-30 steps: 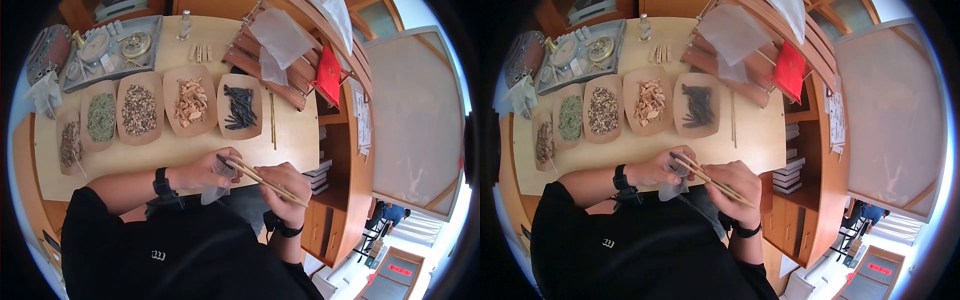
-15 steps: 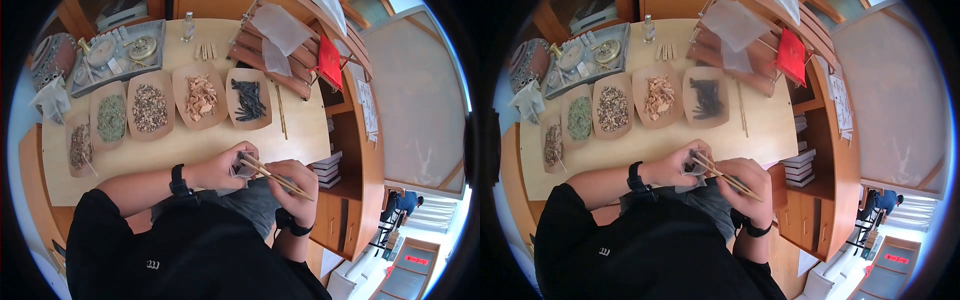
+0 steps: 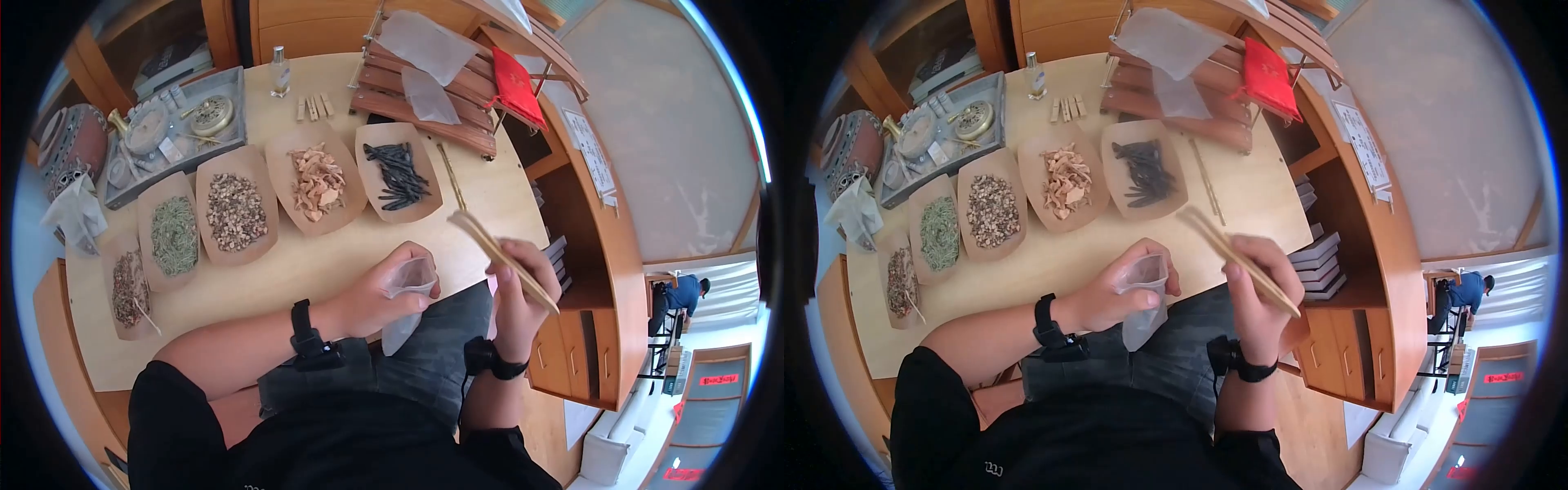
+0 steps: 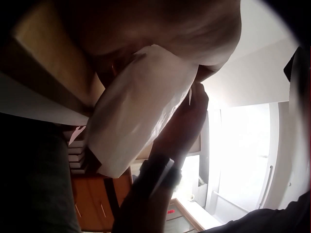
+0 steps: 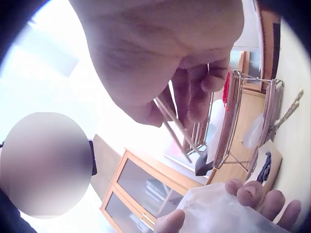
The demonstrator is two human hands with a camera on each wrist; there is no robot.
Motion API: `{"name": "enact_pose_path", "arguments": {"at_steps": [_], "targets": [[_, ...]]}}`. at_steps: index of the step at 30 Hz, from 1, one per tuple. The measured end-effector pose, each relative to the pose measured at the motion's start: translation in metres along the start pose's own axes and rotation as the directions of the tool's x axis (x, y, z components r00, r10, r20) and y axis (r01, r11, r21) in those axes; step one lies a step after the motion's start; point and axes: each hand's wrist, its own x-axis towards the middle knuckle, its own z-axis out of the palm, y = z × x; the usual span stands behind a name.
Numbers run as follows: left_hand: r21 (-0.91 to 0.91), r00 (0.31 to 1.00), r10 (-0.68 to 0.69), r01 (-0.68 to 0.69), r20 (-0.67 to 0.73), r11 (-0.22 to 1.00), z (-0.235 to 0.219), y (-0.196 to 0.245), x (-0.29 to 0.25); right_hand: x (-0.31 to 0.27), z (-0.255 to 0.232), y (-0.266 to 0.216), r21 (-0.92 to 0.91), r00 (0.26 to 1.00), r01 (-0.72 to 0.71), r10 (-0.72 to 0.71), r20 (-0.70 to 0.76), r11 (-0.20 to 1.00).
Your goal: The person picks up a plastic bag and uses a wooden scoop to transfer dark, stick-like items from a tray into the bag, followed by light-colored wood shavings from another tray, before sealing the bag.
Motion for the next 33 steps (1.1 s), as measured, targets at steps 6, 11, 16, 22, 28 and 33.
{"name": "enact_pose_path", "arguments": {"at_steps": [6,11,16,22,28,33], "targets": [[-0.022,0.991,0.022,-0.025,-0.129,0.999,-0.006,-0.011,0.001,0.055,0.035,0.034,-0.253,0.984,-0.034,0.077,0.161,0.967],[-0.195,0.971,-0.067,0.022,-0.228,0.981,-0.009,-0.007,0.006,0.078,0.055,0.047,-0.286,0.963,-0.003,0.079,0.256,0.958],[-0.197,0.978,-0.106,0.069,-0.182,0.978,-0.012,-0.006,0.006,0.091,0.066,0.053,-0.367,0.911,-0.025,0.173,0.376,0.930],[-0.185,0.982,-0.089,0.058,-0.168,0.981,-0.013,-0.011,0.007,0.099,0.071,0.042,-0.516,0.873,0.016,0.240,0.425,0.856],[-0.172,0.972,-0.143,0.111,-0.186,0.979,-0.013,-0.010,0.007,0.087,0.067,0.027,-0.456,0.878,0.033,0.192,0.438,0.890],[-0.206,0.967,-0.161,0.120,-0.198,0.971,-0.013,-0.007,0.008,0.073,0.042,0.036,-0.454,0.924,0.026,0.152,0.351,0.891]]}}
